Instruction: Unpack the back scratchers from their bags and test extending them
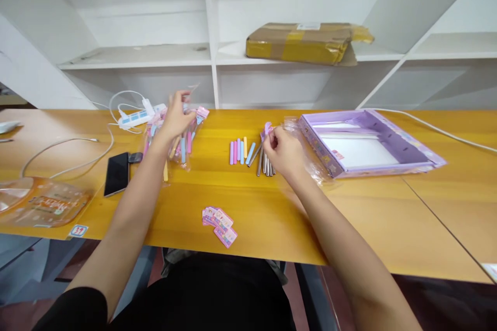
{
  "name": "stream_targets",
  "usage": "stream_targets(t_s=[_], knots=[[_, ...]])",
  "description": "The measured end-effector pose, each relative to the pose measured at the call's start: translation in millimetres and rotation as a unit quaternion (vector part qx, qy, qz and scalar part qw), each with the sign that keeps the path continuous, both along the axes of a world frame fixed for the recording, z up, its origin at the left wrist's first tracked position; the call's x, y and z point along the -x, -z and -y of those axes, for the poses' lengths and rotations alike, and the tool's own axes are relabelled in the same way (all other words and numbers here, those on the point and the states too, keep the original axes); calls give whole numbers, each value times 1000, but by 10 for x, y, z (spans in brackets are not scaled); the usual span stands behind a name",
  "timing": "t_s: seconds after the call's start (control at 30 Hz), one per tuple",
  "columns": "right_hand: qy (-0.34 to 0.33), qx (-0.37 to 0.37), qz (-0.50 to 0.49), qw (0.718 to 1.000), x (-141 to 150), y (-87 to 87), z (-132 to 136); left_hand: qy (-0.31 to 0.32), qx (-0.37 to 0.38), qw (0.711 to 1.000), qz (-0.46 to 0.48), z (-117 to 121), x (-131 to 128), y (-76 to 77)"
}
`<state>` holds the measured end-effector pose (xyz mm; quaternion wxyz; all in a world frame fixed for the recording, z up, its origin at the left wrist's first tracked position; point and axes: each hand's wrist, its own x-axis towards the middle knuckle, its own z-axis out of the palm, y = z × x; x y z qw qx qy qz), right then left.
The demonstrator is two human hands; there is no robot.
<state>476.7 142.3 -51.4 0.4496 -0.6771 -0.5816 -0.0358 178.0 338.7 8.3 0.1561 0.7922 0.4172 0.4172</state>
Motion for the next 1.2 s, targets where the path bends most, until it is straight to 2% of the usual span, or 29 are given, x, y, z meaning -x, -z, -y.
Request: stream_targets(t_s=[0.1,0.13,0.2,0.27,0.33,0.4,0.47,0.57,0.73,0.9,1.07,1.2], knots=[[-79,11,-62,995,176,-274,223,109,-47,991,-59,566,-67,-255],[-124,19,-101,987,259,-340,342,138,-46,985,-89,785,-56,-285],[-216,46,-193,956,455,-398,623,194,-35,965,-173,1223,25,-254],[-286,90,-267,916,674,-346,916,242,-44,934,-259,1620,165,-116],[-309,134,-292,895,886,-204,1165,273,-66,908,-311,1948,312,85],[-299,159,-289,895,1062,-17,1332,273,-89,909,-301,2197,421,301],[-282,165,-280,903,1187,167,1405,251,-106,926,-262,2362,475,499],[-284,147,-276,906,1280,393,1379,216,-144,943,-209,2459,486,730],[-258,19,-229,938,1282,604,1248,197,-262,931,-159,2405,499,925],[-274,-40,-126,953,1195,512,1256,204,-284,928,-129,2383,584,989],[-285,-6,-125,950,1133,350,1305,240,-276,924,-115,2393,639,996],[-289,4,-134,948,1114,329,1323,269,-266,920,-96,2395,648,986]])
